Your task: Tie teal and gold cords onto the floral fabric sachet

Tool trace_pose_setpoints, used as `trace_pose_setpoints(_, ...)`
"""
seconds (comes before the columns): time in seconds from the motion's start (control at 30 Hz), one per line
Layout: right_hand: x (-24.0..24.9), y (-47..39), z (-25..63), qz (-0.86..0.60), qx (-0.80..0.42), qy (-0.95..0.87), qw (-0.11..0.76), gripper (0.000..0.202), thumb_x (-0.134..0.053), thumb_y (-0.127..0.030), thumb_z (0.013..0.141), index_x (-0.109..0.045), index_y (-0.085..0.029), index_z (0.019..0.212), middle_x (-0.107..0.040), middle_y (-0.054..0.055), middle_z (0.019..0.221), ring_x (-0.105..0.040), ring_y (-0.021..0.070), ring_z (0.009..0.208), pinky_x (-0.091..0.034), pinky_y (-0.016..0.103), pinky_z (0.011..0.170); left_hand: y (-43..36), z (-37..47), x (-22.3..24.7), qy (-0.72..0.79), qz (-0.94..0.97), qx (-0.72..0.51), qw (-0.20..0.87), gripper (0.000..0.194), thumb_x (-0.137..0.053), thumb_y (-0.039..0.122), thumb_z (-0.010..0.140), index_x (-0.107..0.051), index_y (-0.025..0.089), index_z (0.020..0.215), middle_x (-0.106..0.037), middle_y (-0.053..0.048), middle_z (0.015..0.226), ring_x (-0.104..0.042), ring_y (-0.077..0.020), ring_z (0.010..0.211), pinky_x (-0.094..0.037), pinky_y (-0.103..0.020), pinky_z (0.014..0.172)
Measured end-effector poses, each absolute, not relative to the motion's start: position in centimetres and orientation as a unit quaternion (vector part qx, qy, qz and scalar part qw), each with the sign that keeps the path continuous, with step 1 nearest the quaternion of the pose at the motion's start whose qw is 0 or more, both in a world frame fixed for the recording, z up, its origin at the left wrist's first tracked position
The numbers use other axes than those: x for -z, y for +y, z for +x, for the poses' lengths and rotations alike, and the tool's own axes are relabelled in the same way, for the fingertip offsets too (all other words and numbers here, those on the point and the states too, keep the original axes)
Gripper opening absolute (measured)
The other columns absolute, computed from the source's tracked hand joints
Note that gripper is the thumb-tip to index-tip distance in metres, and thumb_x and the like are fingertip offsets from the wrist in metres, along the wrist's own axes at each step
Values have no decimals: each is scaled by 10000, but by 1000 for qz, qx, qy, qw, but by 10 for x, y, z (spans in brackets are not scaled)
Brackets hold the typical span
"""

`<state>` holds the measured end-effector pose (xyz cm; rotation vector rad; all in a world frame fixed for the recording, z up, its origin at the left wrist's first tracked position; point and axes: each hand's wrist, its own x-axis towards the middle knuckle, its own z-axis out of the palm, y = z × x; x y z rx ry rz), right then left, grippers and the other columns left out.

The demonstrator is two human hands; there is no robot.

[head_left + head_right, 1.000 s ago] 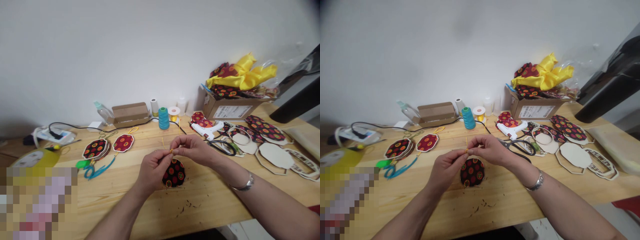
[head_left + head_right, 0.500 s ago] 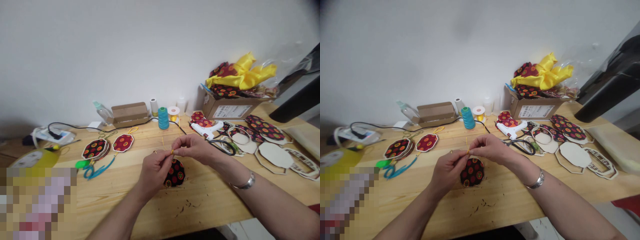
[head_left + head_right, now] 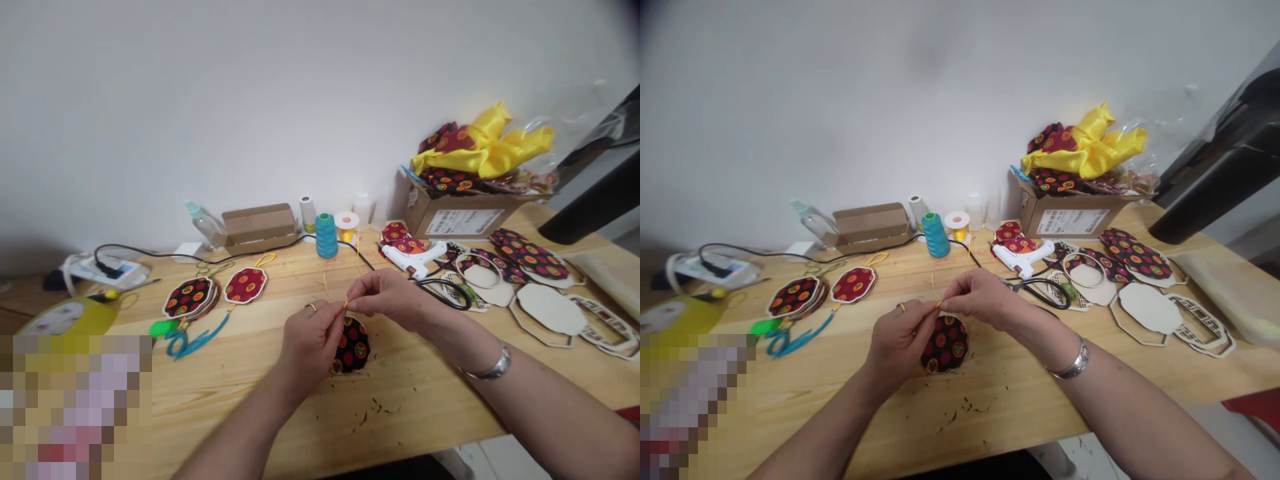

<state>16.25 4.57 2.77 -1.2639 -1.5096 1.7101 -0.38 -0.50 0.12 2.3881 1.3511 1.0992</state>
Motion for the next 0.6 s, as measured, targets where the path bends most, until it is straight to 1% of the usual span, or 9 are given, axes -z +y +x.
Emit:
trace_pose_setpoints(0.13,-29,44,160,-484,-650,-522,266,126,-693,-205,542,-591,-140,576,-509,-37,491,-420,61,473,-312,210,462,-6,-6,3,453,821,-346,24,219,-440,145,859,-617,148,989,-601,-27,671,-553,-131,620,-426,-229,574)
trace_pose_setpoints(0.23,-29,41,157,-481,-677,-481,280,121,-684,-198,552,-579,-143,573,-513,-36,487,-430,61,464,-335,211,469,-6,-7,3,454,826,-334,-32,201,-447,135,853,-620,147,956,-583,-27,650,-542,-135,604,-411,-232,560)
trace_pose_setpoints(0.3,-29,40,155,-478,-690,-458,291,115,-671,-198,563,-571,-142,577,-517,-33,488,-436,61,463,-347,213,477,-6,-7,2,454,826,-329,-52,191,-450,128,850,-622,147,930,-582,-29,647,-542,-137,604,-405,-234,558)
trace_pose_setpoints(0.43,-28,36,151,-482,-677,-458,315,95,-635,-188,582,-551,-143,581,-510,-29,478,-431,64,453,-332,214,467,-5,-7,2,458,821,-339,-20,195,-448,124,852,-629,136,922,-594,-40,664,-552,-140,626,-417,-237,583)
trace_pose_setpoints(0.53,-27,36,149,-473,-661,-483,325,112,-643,-210,595,-555,-142,609,-513,-29,512,-434,65,469,-336,215,469,-4,-7,1,477,802,-357,38,206,-446,145,858,-637,138,938,-601,-37,667,-555,-134,626,-420,-235,588)
trace_pose_setpoints(0.6,-26,37,150,-454,-663,-495,330,138,-660,-223,598,-571,-142,665,-528,-31,568,-441,61,489,-351,211,479,-4,-6,1,491,786,-366,81,207,-450,169,862,-647,158,925,-605,-25,656,-554,-128,616,-421,-231,590)
